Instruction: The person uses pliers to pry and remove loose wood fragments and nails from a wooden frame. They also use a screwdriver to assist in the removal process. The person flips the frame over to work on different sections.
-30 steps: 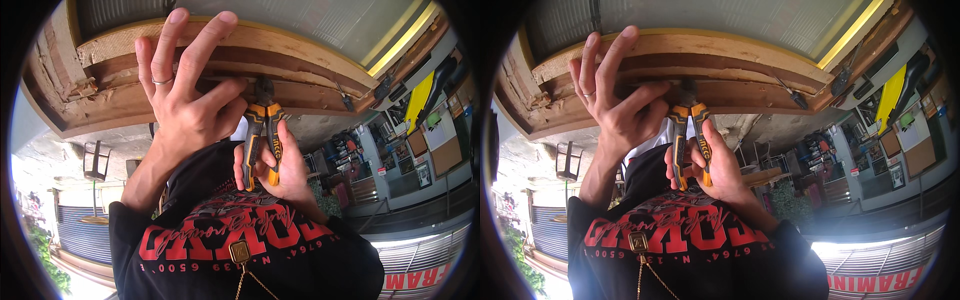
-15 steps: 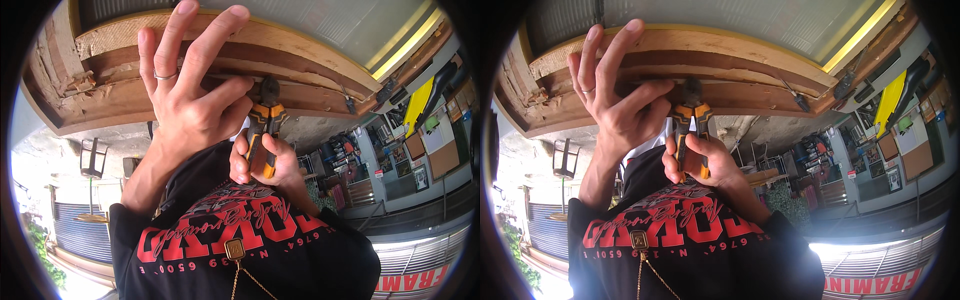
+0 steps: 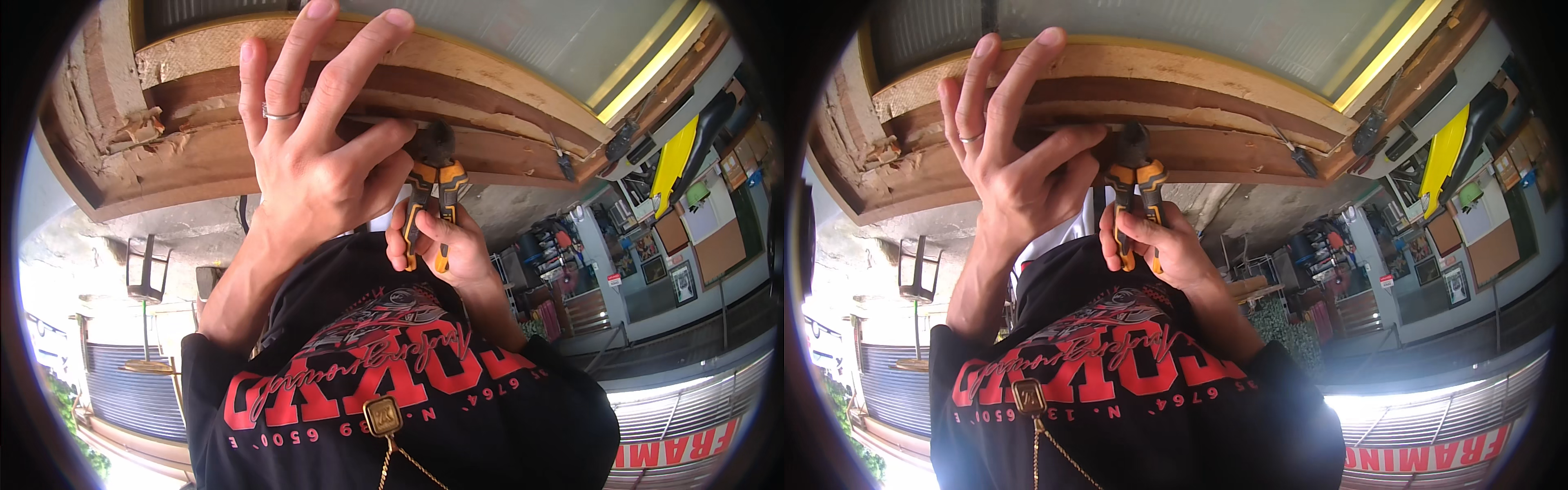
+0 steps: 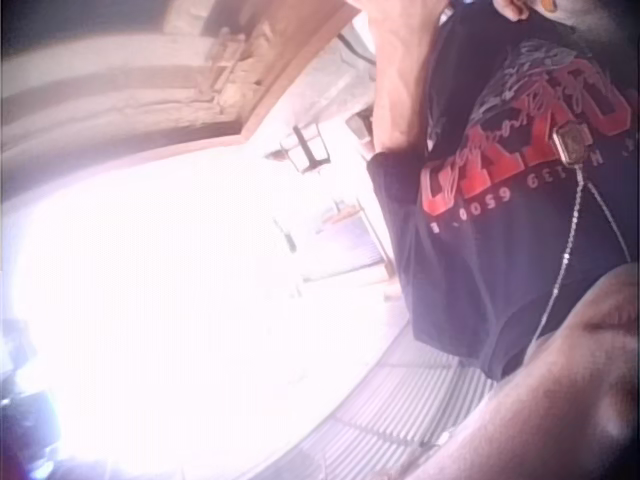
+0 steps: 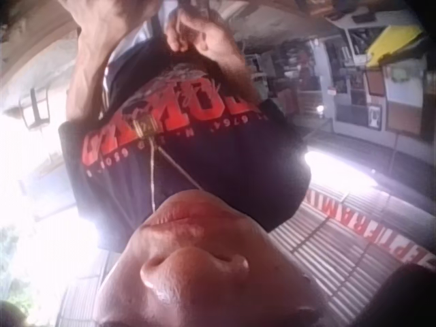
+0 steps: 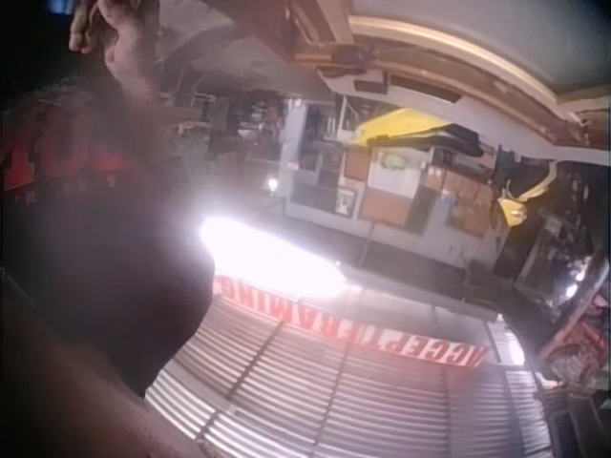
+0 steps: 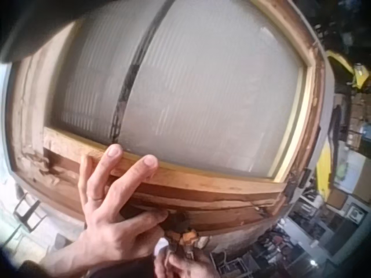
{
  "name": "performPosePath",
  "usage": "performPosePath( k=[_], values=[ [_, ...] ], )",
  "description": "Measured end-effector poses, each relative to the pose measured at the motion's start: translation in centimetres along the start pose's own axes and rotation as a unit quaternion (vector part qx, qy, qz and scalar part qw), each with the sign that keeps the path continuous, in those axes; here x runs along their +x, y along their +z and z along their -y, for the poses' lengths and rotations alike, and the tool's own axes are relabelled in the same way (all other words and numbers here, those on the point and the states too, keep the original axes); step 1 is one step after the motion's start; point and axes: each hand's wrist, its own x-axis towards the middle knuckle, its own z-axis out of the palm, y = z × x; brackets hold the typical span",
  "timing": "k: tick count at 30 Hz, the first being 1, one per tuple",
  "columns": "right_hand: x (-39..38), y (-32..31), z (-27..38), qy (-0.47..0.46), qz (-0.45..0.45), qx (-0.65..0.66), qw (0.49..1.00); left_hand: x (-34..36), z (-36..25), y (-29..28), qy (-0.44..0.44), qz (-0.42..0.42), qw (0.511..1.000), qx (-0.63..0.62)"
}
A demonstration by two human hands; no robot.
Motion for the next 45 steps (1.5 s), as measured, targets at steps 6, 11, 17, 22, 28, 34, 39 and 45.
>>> performPosePath(
  k=[6,11,17,22,28,34,39,45],
  values=[
    [-0.4,-1.0,-0.4,0.030,0.066,0.026,0.997,0.0,-0.1,0.1,0.002,-0.001,1.000,0.002],
    [0.4,0.3,0.9,0.039,0.089,0.080,0.992,0.1,0.0,0.1,0.013,-0.008,1.000,0.005],
    [0.6,0.0,0.7,0.080,0.117,0.125,0.982,0.2,0.2,0.4,0.034,-0.020,0.999,-0.001],
    [0.2,0.0,0.8,0.119,0.132,0.198,0.964,0.4,0.0,0.3,0.049,-0.008,0.999,-0.008],
    [-0.2,0.5,1.2,0.169,0.125,0.268,0.940,1.0,-0.8,0.1,0.033,0.028,0.999,0.012],
    [-0.6,0.9,1.8,0.208,0.110,0.294,0.927,1.6,-1.4,-0.4,0.020,0.063,0.998,0.021],
    [-0.8,0.2,3.1,0.242,0.117,0.277,0.922,1.8,-1.4,-0.4,0.027,0.067,0.997,0.028],
    [-0.9,0.1,3.6,0.250,0.118,0.277,0.920,1.9,-1.6,-0.5,0.012,0.074,0.997,0.030]
  ],
)
